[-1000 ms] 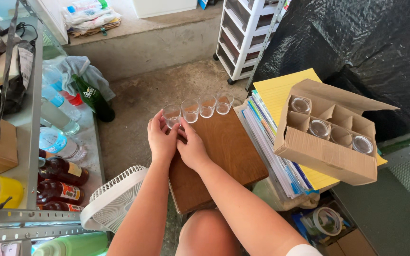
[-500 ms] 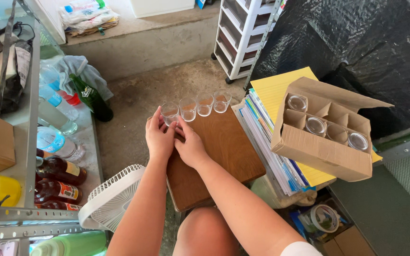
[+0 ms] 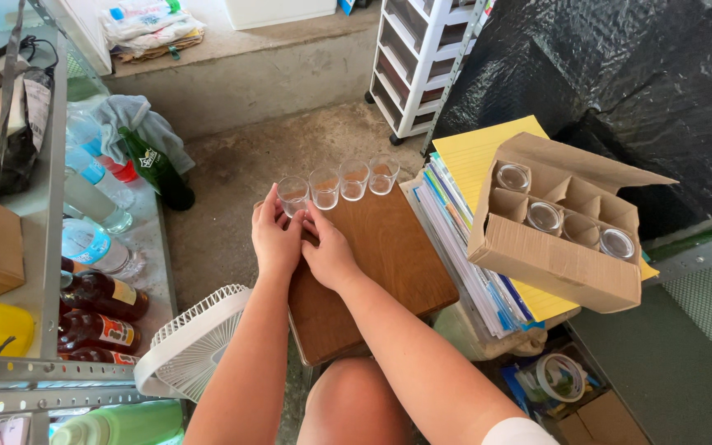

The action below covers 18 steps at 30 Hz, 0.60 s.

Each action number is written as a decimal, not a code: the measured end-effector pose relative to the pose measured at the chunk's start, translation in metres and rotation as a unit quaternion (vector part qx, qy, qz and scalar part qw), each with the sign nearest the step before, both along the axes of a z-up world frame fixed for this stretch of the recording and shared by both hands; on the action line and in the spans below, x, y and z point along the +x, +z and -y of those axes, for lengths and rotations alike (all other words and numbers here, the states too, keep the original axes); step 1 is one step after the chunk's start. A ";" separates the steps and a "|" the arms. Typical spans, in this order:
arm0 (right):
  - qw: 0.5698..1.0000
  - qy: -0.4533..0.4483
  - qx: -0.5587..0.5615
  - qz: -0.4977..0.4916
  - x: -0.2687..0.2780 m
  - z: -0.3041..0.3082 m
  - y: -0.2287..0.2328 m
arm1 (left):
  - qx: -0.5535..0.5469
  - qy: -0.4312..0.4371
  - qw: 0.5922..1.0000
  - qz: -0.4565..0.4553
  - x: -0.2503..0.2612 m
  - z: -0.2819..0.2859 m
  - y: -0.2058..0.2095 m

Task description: The person sits on the floor and opens a cardboard box containing small glass cups. They remove the cups one by one and place them on a small wooden stool next to them. After emptying the box, they close it and place it back on the floor.

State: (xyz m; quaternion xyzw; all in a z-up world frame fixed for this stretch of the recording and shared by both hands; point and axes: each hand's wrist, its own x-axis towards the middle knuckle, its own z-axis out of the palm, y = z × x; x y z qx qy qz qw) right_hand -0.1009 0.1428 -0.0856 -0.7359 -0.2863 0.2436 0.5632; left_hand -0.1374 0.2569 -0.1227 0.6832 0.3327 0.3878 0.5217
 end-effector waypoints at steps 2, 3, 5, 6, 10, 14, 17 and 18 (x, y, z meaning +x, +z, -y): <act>1.000 0.000 -0.004 -0.009 -0.003 0.003 0.008 | 0.004 0.001 1.000 0.001 -0.002 0.003 0.004; 1.000 0.000 -0.008 -0.019 -0.005 0.005 0.012 | 0.007 0.002 1.000 0.002 -0.003 0.005 0.006; 1.000 -0.002 -0.006 -0.026 -0.004 0.006 0.009 | 0.003 0.002 1.000 0.016 -0.003 0.001 -0.004; 0.999 -0.002 -0.005 -0.034 -0.004 0.007 0.007 | -0.001 0.003 1.000 0.030 -0.003 -0.001 -0.009; 1.000 -0.019 0.002 -0.008 -0.007 0.034 0.008 | -0.020 0.050 0.987 0.148 -0.010 0.013 -0.011; 0.993 -0.047 0.020 0.104 -0.005 0.076 0.048 | 0.038 0.121 0.964 0.233 -0.010 0.055 0.027; 0.977 -0.080 0.053 0.191 0.008 0.116 0.097 | 0.040 0.074 0.969 0.234 0.008 0.089 0.065; 0.966 -0.102 0.071 0.227 0.016 0.130 0.112 | 0.030 0.036 0.974 0.223 0.017 0.100 0.077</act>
